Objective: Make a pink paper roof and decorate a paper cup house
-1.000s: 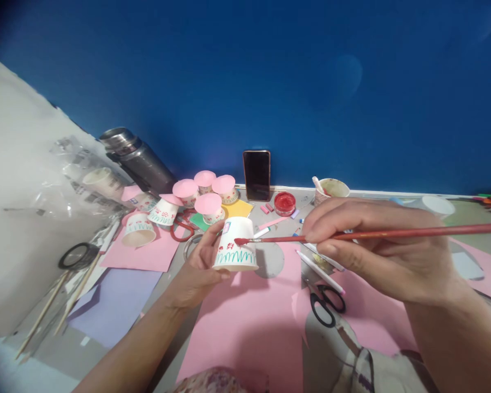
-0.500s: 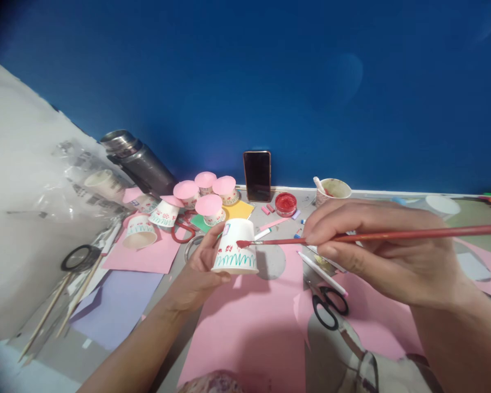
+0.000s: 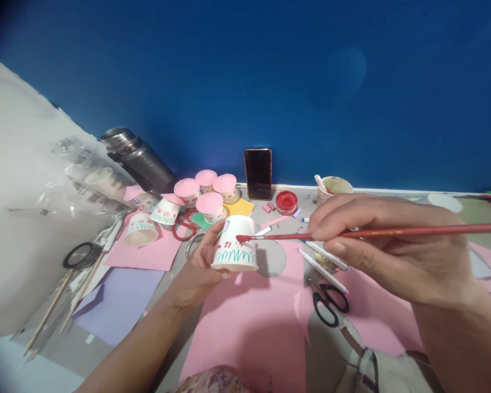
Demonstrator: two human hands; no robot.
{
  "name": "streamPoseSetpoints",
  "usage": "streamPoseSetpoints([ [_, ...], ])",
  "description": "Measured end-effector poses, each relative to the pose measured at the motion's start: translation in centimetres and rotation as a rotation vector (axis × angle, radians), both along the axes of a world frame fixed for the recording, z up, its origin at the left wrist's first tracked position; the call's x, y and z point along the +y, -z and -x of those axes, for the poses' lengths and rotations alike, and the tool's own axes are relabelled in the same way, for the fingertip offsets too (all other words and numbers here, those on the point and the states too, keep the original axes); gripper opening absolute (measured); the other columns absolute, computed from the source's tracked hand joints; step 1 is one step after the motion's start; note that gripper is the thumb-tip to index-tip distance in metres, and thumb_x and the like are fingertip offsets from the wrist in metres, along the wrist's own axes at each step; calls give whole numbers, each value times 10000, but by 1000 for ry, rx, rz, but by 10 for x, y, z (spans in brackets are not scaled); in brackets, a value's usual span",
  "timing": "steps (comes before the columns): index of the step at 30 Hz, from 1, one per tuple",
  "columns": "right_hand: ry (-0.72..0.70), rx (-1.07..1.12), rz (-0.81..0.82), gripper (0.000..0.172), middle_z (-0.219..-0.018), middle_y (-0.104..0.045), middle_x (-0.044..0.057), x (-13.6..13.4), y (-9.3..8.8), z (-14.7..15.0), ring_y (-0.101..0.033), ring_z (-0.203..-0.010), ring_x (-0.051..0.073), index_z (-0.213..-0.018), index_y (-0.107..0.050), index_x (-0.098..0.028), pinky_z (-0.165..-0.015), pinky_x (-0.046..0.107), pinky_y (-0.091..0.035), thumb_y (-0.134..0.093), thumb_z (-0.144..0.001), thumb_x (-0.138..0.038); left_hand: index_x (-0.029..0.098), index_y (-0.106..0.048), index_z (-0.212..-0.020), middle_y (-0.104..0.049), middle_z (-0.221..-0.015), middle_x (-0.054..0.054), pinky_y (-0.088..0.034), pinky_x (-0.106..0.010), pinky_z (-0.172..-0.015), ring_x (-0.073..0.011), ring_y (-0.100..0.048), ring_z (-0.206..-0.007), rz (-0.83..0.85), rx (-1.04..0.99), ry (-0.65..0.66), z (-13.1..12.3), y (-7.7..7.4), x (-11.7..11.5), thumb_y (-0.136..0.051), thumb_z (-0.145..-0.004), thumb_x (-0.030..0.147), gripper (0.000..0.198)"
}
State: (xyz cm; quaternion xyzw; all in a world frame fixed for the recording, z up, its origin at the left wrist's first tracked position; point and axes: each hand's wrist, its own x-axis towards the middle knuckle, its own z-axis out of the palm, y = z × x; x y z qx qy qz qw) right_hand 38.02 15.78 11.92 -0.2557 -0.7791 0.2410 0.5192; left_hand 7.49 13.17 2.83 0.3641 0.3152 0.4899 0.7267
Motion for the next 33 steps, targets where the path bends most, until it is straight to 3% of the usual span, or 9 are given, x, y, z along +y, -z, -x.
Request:
streamPoseSetpoints([
  [6,-35,-1,-7,305,-883,-812,57,0,0,-1,-784,-830,267,-1006,-817,-258,-691,405,-677,-732,-838,-18,344,-559,-1427,-650,-1472,-84,-619,-263,-781,-296,-709,-1217,-19,-33,27,0,0,0,-932,-629,62,925],
  [14,-51,31,3,340,-883,-807,51,1,1,2,-779,-852,251,-1029,-812,-258,-715,395,-677,-709,-844,8,347,-601,-1390,-676,-1424,-67,-628,-305,-869,-280,-713,-1203,-28,-48,35,0,2,1,-925,-627,31,887],
  [26,-28,24,-14,304,-873,-806,51,0,3,1,-780,-845,251,-1017,-811,-259,-733,407,-683,-725,-855,-17,338,-614,-1379,-666,-1433,-66,-612,-248,-798,-259,-701,-1193,15,-43,10,-3,-5,-2,-931,-597,20,901],
  [33,-21,25,-21,331,-882,-810,50,1,2,1,-780,-852,252,-1021,-809,-259,-732,408,-684,-714,-844,4,311,-586,-1419,-646,-1464,-101,-604,-247,-777,-305,-688,-1235,32,16,-10,-2,-5,-3,-953,-581,76,945],
])
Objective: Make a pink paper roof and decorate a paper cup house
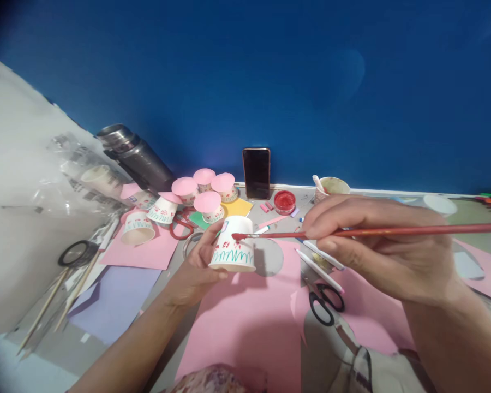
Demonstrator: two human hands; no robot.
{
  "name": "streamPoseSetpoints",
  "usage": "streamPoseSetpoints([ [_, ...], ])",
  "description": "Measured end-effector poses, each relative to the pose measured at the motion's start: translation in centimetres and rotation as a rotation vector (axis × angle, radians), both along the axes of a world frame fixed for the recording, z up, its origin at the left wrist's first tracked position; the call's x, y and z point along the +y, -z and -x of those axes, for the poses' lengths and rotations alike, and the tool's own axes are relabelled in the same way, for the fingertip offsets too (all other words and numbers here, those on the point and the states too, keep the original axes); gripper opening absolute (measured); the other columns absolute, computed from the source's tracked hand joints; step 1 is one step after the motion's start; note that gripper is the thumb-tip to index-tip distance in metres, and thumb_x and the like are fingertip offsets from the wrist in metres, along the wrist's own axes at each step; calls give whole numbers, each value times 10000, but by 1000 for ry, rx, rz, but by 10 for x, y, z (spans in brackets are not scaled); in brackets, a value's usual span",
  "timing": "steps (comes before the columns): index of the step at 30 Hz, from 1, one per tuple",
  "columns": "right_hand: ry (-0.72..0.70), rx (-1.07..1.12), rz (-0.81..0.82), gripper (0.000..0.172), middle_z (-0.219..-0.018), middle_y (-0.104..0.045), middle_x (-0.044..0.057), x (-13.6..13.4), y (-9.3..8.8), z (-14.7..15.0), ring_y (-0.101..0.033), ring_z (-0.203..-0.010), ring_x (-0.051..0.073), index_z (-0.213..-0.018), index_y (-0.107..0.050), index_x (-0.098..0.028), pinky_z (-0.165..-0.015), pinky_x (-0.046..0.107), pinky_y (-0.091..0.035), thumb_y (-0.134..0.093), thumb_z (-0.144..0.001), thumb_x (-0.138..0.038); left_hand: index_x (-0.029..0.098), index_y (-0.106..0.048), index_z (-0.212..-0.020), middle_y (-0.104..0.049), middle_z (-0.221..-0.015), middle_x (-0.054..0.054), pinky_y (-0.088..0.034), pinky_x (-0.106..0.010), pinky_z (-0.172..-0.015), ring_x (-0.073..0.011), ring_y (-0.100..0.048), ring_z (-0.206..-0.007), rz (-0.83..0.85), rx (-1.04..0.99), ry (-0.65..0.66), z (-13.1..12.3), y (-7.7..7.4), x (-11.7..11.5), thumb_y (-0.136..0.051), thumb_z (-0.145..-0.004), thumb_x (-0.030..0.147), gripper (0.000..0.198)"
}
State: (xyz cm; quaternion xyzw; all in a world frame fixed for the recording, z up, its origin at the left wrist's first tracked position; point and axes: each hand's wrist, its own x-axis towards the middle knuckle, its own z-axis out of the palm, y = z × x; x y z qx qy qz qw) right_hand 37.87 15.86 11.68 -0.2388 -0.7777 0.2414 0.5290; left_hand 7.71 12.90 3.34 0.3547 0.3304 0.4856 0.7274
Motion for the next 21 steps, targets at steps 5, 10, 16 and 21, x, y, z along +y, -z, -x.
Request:
streamPoseSetpoints([
  [5,-17,-23,11,328,-878,-814,45,-1,-2,0,-783,-840,256,-1024,-815,-271,-728,413,-682,-741,-835,-13,317,-578,-1424,-646,-1465,-106,-612,-269,-790,-302,-702,-1213,-18,-13,13,1,3,2,-951,-588,78,947],
  [10,16,-10,34,308,-873,-814,52,0,-1,0,-786,-843,276,-1020,-823,-292,-718,439,-682,-744,-850,-48,331,-595,-1391,-670,-1434,-86,-619,-322,-884,-308,-694,-1238,-35,-34,35,2,7,5,-950,-587,68,918],
  [16,2,-44,13,302,-861,-815,38,0,-3,0,-788,-815,271,-1007,-824,-296,-719,429,-682,-763,-838,-53,327,-593,-1402,-662,-1444,-90,-616,-374,-956,-328,-674,-1287,-37,-15,18,-1,2,3,-948,-607,85,904],
  [21,10,-23,28,310,-860,-815,38,-1,-5,1,-787,-812,270,-1000,-823,-300,-723,429,-681,-754,-837,-46,326,-608,-1380,-679,-1423,-84,-617,-394,-966,-338,-675,-1286,-31,-11,21,-2,-2,2,-958,-603,102,881],
])
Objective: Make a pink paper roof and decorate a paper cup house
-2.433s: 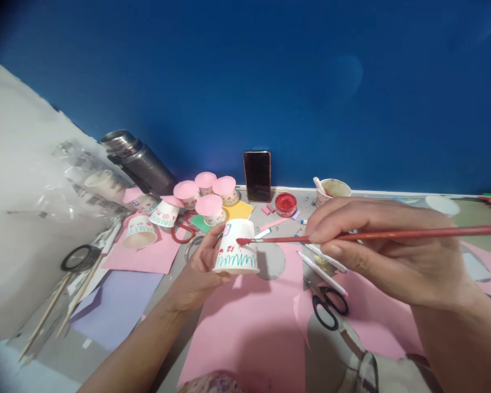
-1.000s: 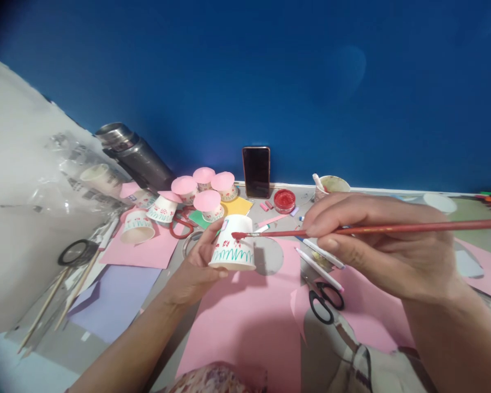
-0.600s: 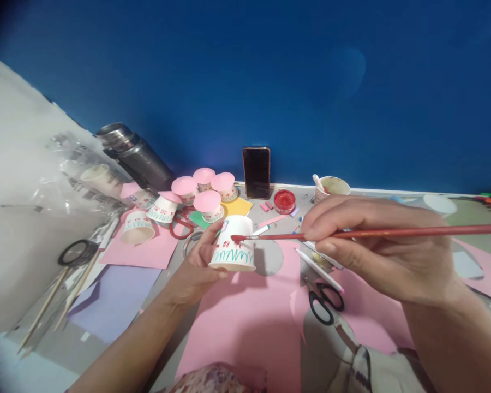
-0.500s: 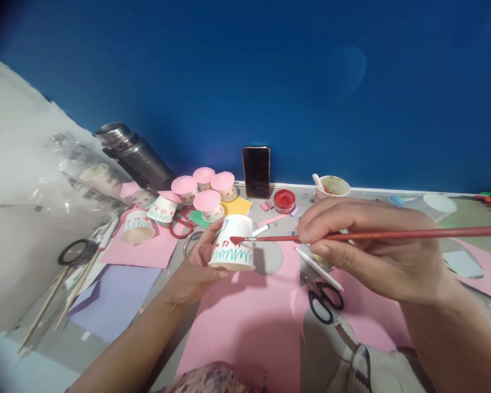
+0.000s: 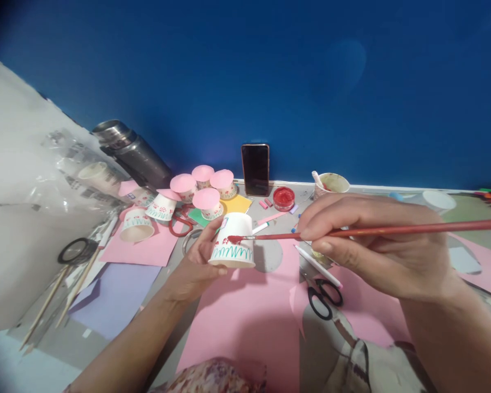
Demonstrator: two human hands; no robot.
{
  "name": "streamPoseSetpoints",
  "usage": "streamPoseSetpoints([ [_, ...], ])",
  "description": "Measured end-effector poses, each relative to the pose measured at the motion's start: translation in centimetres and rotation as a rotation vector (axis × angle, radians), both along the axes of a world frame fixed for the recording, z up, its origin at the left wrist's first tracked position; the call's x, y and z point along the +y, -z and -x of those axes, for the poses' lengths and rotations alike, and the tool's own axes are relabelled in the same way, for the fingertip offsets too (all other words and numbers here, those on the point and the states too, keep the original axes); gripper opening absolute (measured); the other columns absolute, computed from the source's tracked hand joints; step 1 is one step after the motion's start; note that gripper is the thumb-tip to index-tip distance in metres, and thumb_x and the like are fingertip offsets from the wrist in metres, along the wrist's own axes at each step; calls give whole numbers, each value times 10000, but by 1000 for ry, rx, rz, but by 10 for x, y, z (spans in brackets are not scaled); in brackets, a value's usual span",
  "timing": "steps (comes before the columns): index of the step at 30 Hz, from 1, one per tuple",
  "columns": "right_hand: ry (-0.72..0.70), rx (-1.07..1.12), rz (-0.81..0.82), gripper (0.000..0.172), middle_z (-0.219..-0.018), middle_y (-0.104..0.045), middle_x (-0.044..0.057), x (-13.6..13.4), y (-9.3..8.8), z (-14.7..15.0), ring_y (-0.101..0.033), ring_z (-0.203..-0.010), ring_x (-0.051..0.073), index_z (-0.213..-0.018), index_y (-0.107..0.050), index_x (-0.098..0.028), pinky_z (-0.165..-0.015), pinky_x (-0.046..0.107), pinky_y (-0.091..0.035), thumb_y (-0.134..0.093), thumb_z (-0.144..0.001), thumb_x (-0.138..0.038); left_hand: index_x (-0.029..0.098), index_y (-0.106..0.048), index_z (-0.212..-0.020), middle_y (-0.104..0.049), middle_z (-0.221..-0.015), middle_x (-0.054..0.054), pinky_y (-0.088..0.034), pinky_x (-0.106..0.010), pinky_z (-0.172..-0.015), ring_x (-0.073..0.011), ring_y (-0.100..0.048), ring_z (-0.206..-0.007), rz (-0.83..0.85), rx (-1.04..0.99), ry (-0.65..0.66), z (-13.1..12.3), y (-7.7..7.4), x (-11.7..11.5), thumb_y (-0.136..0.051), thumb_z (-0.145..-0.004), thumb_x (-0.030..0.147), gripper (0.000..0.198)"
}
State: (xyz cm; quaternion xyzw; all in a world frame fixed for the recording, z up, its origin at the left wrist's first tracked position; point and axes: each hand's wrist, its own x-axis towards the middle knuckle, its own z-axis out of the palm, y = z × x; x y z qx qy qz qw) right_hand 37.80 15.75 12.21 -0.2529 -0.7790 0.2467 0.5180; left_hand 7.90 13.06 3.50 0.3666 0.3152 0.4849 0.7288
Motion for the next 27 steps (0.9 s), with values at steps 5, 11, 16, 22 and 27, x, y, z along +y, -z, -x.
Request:
streamPoseSetpoints([
  [5,-6,6,19,306,-845,-814,47,0,0,1,-788,-798,280,-999,-829,-304,-688,436,-674,-747,-845,-53,316,-600,-1391,-682,-1415,-95,-615,-385,-952,-337,-682,-1262,14,24,-7,0,0,-1,-968,-600,125,893],
  [11,-30,-5,18,316,-846,-813,51,2,0,-1,-786,-807,269,-995,-832,-287,-704,420,-669,-749,-836,-27,320,-600,-1388,-701,-1379,-84,-617,-356,-909,-300,-713,-1191,6,-15,-3,1,0,-1,-953,-609,100,883],
  [16,-13,20,44,314,-854,-815,45,2,-1,-1,-783,-798,268,-983,-834,-304,-666,416,-664,-743,-837,-41,314,-616,-1374,-713,-1356,-79,-592,-240,-753,-236,-744,-1053,7,-5,6,1,0,0,-947,-609,86,864],
  [22,22,27,6,291,-844,-811,50,0,-1,0,-776,-789,265,-976,-830,-291,-680,420,-660,-747,-843,-45,324,-584,-1414,-679,-1416,-95,-600,-266,-753,-259,-736,-1077,26,-3,8,4,3,-1,-954,-596,99,926],
  [27,12,27,24,286,-831,-807,50,-1,0,1,-774,-789,266,-963,-828,-291,-681,427,-653,-757,-834,-46,324,-555,-1457,-661,-1440,-105,-600,-289,-765,-274,-733,-1075,33,29,11,5,3,-1,-959,-599,129,968],
])
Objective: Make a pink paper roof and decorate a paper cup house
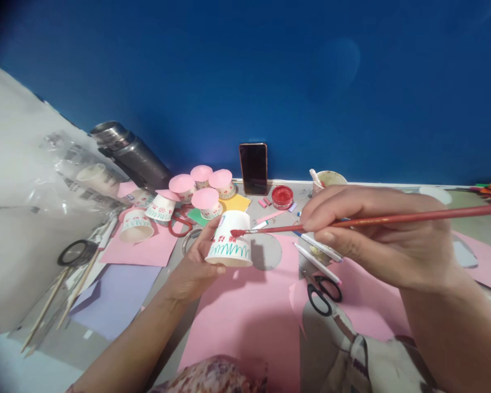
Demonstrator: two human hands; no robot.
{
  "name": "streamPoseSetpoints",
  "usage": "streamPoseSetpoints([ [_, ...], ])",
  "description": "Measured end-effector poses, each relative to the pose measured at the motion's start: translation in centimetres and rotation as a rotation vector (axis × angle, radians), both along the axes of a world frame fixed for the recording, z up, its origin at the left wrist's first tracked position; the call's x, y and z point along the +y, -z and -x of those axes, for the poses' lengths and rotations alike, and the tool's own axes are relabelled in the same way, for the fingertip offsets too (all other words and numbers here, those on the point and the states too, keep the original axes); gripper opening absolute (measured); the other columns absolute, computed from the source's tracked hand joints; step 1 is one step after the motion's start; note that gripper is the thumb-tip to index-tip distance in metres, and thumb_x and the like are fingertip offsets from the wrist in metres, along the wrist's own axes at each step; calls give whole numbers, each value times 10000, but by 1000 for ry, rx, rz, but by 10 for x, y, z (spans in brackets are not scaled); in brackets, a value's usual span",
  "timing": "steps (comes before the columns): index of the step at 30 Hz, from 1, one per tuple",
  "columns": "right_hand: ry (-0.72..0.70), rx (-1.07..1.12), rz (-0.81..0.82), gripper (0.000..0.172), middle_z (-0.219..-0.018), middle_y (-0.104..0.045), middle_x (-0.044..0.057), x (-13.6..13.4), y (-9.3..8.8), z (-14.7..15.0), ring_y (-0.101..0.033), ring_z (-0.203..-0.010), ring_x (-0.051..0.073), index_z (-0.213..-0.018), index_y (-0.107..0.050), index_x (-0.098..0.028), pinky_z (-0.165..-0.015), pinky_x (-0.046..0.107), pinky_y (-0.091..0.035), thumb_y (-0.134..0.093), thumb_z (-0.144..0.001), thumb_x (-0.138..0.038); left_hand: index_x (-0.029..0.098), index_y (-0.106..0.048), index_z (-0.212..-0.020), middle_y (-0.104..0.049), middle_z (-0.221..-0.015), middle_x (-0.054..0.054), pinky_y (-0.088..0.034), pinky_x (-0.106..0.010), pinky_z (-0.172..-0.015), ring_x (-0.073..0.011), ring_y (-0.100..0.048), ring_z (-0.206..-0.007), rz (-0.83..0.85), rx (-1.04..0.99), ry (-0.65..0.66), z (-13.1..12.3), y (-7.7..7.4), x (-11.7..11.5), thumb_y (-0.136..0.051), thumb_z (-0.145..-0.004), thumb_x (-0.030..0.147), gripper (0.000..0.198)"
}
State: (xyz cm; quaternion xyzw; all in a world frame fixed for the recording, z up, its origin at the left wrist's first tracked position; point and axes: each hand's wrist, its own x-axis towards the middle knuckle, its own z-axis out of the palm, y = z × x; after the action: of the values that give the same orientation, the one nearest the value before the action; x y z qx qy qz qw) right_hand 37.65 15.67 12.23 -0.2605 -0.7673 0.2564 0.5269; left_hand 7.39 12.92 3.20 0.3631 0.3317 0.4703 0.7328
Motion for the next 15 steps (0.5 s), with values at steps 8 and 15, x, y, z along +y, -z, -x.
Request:
streamPoseSetpoints([
  [8,31,23,8,278,-840,-804,47,-1,2,0,-773,-811,258,-942,-829,-279,-707,423,-640,-749,-837,-34,330,-587,-1413,-712,-1356,-75,-596,-278,-784,-248,-734,-1061,12,-33,5,0,-3,-1,-953,-610,110,909],
  [15,131,95,51,251,-847,-802,19,1,4,4,-711,-667,182,-1013,-835,-310,-535,319,-566,-675,-959,-124,335,-537,-1489,-668,-1426,-105,-601,-305,-783,-274,-733,-1074,36,26,-33,3,-1,-3,-966,-598,151,1006],
])
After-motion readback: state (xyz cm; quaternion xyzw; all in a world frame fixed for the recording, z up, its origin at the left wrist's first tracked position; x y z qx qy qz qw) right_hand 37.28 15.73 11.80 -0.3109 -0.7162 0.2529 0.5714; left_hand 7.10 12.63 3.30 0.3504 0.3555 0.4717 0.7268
